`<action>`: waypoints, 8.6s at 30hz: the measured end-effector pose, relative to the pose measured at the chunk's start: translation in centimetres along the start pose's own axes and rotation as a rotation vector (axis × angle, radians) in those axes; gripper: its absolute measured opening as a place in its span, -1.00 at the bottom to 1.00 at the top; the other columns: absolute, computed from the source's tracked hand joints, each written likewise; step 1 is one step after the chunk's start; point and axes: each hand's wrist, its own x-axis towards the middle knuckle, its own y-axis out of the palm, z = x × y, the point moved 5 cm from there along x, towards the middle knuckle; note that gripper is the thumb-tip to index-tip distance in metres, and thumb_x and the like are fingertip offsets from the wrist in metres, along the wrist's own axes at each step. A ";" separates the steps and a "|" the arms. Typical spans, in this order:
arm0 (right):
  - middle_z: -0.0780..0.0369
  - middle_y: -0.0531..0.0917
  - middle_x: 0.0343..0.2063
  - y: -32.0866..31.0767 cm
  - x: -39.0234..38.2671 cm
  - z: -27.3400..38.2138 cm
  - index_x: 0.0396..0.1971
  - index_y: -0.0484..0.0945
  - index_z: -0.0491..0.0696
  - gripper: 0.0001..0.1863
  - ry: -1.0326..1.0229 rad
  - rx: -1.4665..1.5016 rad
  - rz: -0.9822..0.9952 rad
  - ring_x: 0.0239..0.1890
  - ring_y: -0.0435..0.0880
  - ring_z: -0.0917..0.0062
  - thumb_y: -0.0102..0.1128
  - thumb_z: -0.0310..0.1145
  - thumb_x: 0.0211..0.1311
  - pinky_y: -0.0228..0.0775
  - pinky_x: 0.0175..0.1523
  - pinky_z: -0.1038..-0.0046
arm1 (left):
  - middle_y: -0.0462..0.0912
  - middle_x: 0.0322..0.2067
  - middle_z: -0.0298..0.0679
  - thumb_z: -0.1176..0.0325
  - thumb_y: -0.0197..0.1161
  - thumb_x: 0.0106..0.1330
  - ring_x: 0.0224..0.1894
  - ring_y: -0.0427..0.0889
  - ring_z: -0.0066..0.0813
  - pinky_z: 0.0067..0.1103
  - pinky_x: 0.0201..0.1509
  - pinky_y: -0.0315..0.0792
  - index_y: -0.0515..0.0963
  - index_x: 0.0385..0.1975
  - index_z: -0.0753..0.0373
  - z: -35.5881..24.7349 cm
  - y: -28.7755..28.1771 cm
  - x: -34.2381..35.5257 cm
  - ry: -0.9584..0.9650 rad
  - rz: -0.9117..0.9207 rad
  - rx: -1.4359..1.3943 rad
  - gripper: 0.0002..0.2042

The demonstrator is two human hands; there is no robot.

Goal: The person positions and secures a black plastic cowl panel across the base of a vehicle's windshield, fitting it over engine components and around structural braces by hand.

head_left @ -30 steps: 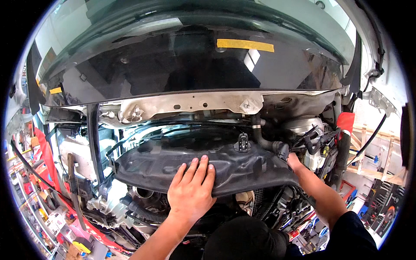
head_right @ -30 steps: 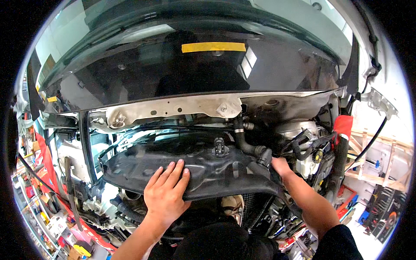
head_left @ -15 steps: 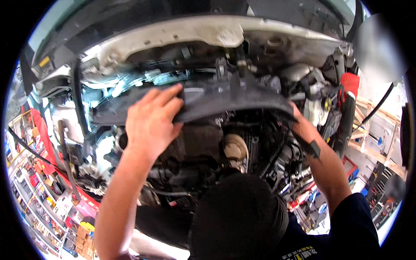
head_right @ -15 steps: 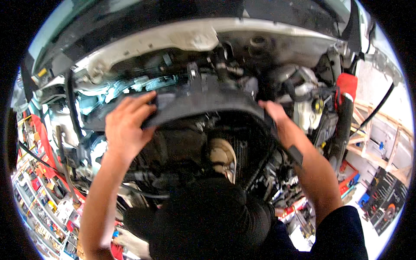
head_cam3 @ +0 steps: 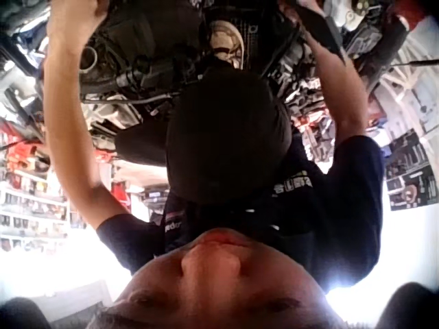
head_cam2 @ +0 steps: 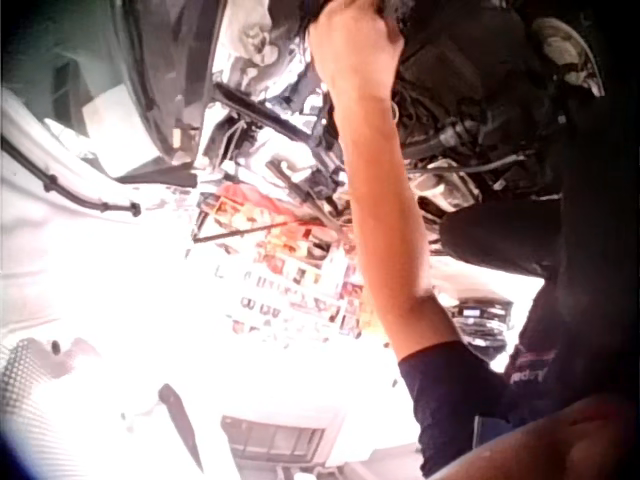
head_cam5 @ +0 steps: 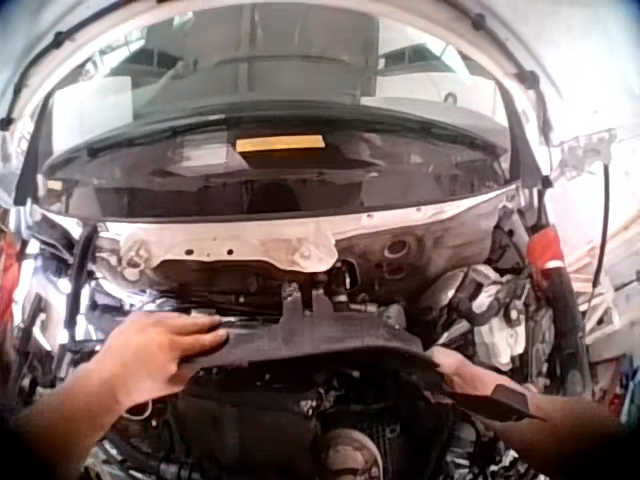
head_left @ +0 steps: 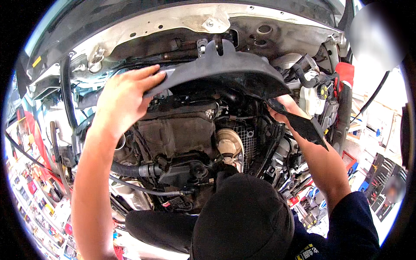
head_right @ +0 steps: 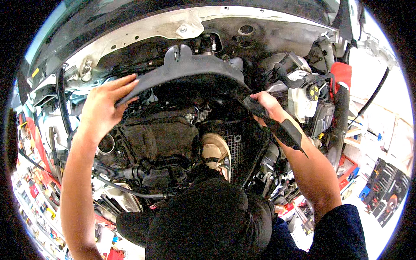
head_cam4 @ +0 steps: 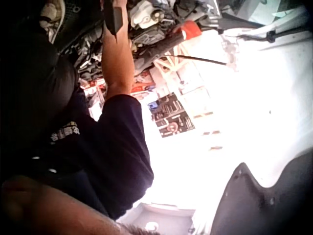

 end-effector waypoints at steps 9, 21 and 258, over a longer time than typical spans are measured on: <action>0.23 0.61 -0.61 1.3 -2.5 2.0 -0.49 0.61 -0.07 -0.74 -0.203 -0.149 -0.034 -0.58 0.55 0.46 0.04 -0.23 0.18 0.38 -0.37 0.37 | 0.57 0.09 -0.25 0.59 0.27 -0.10 -0.07 0.65 -0.21 -0.42 0.00 0.55 0.59 0.00 0.11 0.8 0.0 -0.2 -0.065 -0.007 -0.043 -0.47; 0.25 0.49 -0.68 -1.6 2.2 1.1 -0.49 0.43 -0.04 -0.79 0.029 0.227 0.021 -0.75 0.39 0.46 0.03 -0.23 0.23 0.23 -0.65 0.46 | 0.52 0.12 -0.14 0.52 0.22 0.18 0.04 0.55 0.00 -0.30 0.12 0.41 0.58 -0.03 0.23 -0.8 0.4 0.0 -0.086 0.015 -0.205 -0.68; 0.10 0.68 -0.22 -1.3 -4.1 3.1 -0.21 0.60 -0.34 -0.38 -0.163 -0.504 -0.403 -0.25 0.64 0.43 0.39 0.01 0.07 0.47 -0.10 0.34 | 0.57 -0.56 -0.04 0.28 0.39 0.15 -0.50 0.53 -0.12 -0.33 -0.31 0.38 0.55 -0.50 0.39 15.4 4.8 -25.9 -0.864 -0.325 -0.071 -0.73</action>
